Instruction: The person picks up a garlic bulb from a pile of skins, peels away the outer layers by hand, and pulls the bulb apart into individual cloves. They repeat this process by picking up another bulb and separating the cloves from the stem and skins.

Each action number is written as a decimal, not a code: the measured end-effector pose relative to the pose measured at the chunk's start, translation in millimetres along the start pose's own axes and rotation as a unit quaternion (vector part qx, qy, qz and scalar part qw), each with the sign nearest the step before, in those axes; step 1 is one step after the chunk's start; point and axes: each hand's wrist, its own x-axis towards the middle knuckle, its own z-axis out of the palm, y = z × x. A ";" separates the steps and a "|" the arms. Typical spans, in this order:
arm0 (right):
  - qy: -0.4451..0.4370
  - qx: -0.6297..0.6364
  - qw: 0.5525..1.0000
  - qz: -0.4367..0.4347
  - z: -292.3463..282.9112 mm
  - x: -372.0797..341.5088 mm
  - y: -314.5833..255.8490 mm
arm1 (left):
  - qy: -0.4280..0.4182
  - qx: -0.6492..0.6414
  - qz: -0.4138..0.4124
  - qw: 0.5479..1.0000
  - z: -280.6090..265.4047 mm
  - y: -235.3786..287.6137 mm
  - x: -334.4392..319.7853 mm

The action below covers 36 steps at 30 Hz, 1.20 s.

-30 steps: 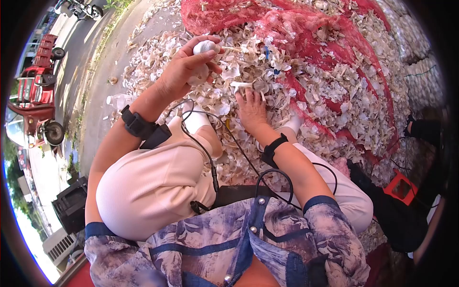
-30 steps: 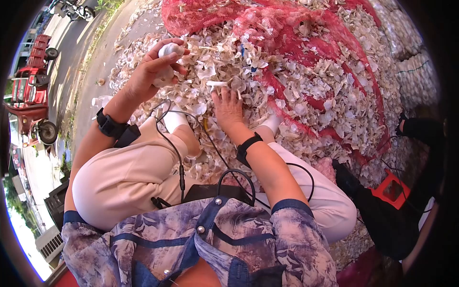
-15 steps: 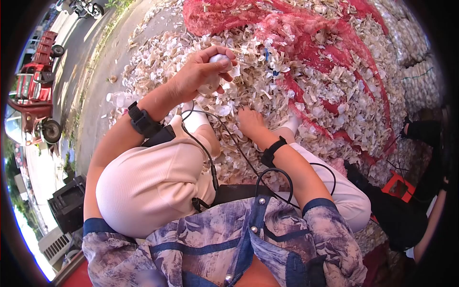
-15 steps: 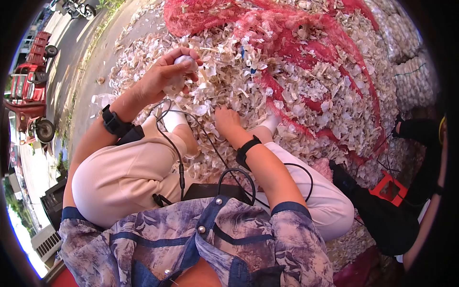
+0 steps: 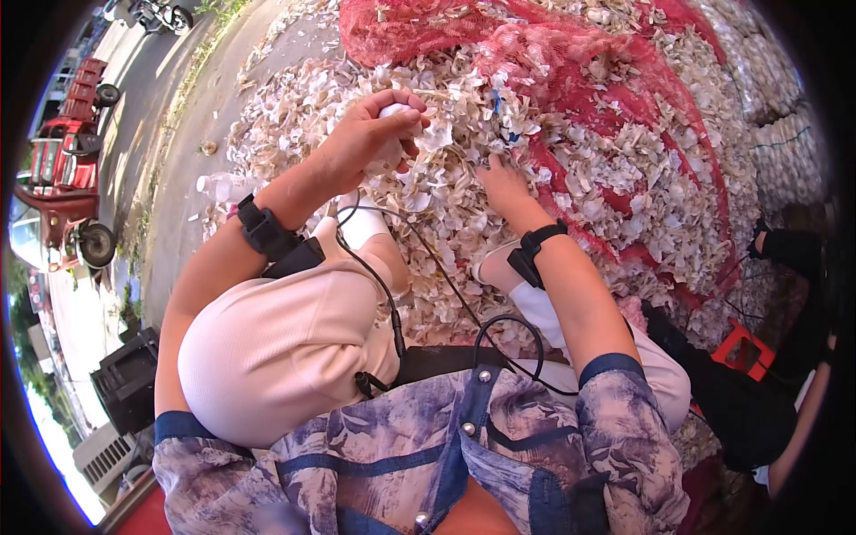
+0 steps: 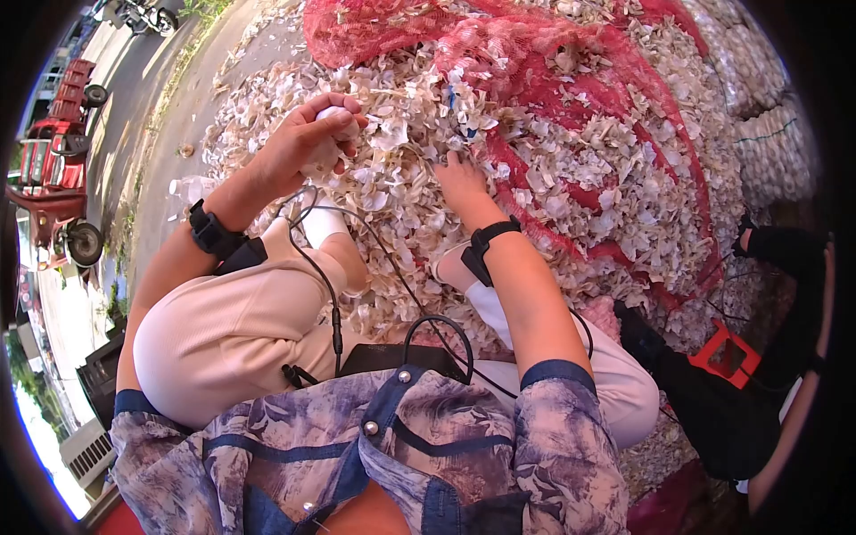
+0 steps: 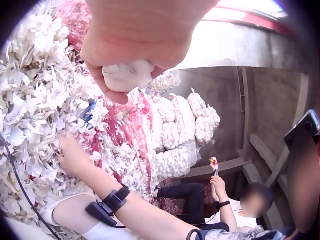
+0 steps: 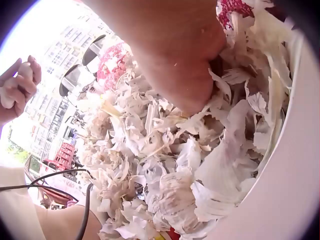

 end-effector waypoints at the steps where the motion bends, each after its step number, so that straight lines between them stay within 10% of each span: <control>1: -0.046 0.048 0.997 0.040 -2.6 -2.4 0.0 | 0.002 0.003 -0.002 1.000 -0.7 -1.3 0.3; 7: -0.030 0.099 0.994 0.022 -20.5 -9.7 -1.3 | 0.026 0.024 -0.006 0.999 2.1 -3.8 1.8; 11: 0.077 -0.110 0.990 -0.047 -29.2 -31.0 -31.5 | 0.029 0.020 -0.012 0.999 -0.1 -7.1 4.4; 13: -0.049 0.007 0.990 -0.134 -18.3 -30.1 -48.9 | 0.032 0.022 -0.011 0.999 0.4 -7.3 5.6; 21: -0.090 0.034 0.991 -0.098 19.0 -35.9 -86.0 | 0.021 0.029 -0.005 0.999 2.0 -3.4 1.7; 23: -0.241 0.100 0.965 -0.021 25.0 -32.6 -81.7 | 0.021 0.029 -0.007 0.999 -0.1 -4.8 1.2; 28: -0.072 0.084 0.979 -0.172 20.1 -51.7 -65.0 | 0.032 0.024 -0.022 0.999 0.9 -4.3 0.5; 36: -0.127 0.134 0.975 -0.123 13.8 -42.5 -32.4 | 0.034 0.024 -0.023 0.999 3.4 -3.3 -0.6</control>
